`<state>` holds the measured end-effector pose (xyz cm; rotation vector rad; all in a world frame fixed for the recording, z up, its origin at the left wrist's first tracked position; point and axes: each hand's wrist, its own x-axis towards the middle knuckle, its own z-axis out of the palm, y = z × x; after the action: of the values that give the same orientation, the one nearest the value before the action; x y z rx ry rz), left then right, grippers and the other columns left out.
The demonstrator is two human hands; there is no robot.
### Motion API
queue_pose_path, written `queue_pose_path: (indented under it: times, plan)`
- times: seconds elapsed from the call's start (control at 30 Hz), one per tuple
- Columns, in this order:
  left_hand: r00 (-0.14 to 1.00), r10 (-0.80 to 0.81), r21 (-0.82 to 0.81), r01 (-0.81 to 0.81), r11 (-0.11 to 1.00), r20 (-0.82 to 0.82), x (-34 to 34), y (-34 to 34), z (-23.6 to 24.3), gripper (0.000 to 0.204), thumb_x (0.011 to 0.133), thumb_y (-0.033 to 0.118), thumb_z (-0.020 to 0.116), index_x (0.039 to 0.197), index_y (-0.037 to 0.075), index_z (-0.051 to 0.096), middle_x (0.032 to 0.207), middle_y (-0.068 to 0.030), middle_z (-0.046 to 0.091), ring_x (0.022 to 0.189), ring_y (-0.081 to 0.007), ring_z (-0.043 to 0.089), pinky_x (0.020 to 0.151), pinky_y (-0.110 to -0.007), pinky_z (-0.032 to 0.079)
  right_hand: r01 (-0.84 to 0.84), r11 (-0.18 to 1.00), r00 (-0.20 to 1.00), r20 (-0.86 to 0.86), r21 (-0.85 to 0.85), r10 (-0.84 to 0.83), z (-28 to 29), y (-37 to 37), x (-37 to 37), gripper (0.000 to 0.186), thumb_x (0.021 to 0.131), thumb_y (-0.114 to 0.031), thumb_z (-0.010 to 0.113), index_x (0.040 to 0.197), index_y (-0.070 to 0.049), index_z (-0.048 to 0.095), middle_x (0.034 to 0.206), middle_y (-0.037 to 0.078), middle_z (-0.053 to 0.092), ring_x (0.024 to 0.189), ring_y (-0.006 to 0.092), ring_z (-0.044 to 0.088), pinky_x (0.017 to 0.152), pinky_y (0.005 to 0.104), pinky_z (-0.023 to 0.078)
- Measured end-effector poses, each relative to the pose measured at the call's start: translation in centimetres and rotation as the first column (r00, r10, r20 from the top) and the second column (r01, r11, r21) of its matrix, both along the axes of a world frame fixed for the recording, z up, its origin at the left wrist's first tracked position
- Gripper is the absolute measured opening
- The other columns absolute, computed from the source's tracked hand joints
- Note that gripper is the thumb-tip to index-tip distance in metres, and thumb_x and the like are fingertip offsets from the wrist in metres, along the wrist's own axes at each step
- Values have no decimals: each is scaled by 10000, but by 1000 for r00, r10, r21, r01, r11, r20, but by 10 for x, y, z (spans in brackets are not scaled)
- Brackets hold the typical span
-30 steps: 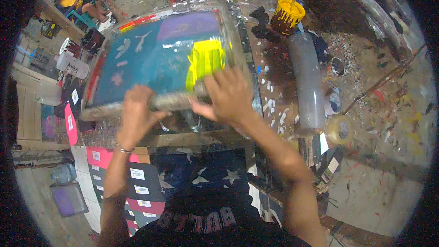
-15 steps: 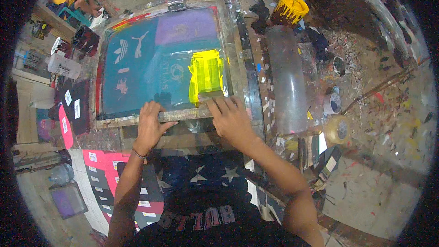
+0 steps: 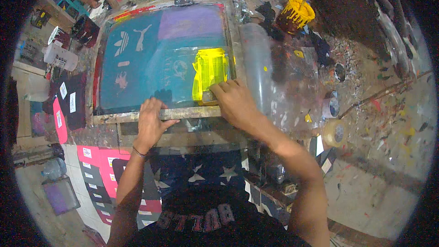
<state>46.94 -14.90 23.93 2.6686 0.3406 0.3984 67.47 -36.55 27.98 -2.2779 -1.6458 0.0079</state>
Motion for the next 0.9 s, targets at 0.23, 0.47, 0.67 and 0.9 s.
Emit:
queue_pose_path:
  times: [0.23, 0.47, 0.67, 0.9]
  plan:
    - [999, 4, -5, -4, 1000, -38, 1, 1, 3, 507, 657, 309, 923, 969, 59, 611, 972, -110, 573, 962, -329, 547, 870, -445, 437, 76, 985, 993, 75, 158, -89, -8, 56, 63, 180, 897, -62, 642, 1072, -31, 668, 965, 194, 675, 955, 395, 652, 851, 499, 496]
    - [1000, 6, -7, -6, 1000, -12, 3, 1, -1, 521, 627, 281, 939, 957, 42, 615, 933, -123, 590, 924, -349, 564, 845, -457, 450, 146, 989, 989, -7, -16, -146, 5, 70, 85, 168, 895, -99, 669, 1046, -25, 659, 959, 215, 667, 943, 426, 643, 820, 524, 514]
    - [999, 6, -6, -6, 1000, -33, -1, 1, -3, 506, 631, 274, 941, 960, 52, 627, 970, -111, 589, 961, -327, 562, 859, -441, 440, 78, 997, 997, 10, 10, -78, -9, 9, -1, 273, 830, -52, 679, 1096, -35, 621, 977, 179, 658, 991, 393, 618, 882, 508, 484]
    - [997, 21, 24, -23, 999, 79, -5, -4, 25, 453, 641, 255, 931, 962, 28, 707, 938, -117, 624, 939, -326, 577, 831, -446, 434, 67, 995, 970, 228, 73, -82, 10, -7, -33, 380, 786, -160, 738, 1105, -17, 590, 1036, 160, 611, 987, 358, 586, 869, 456, 441]
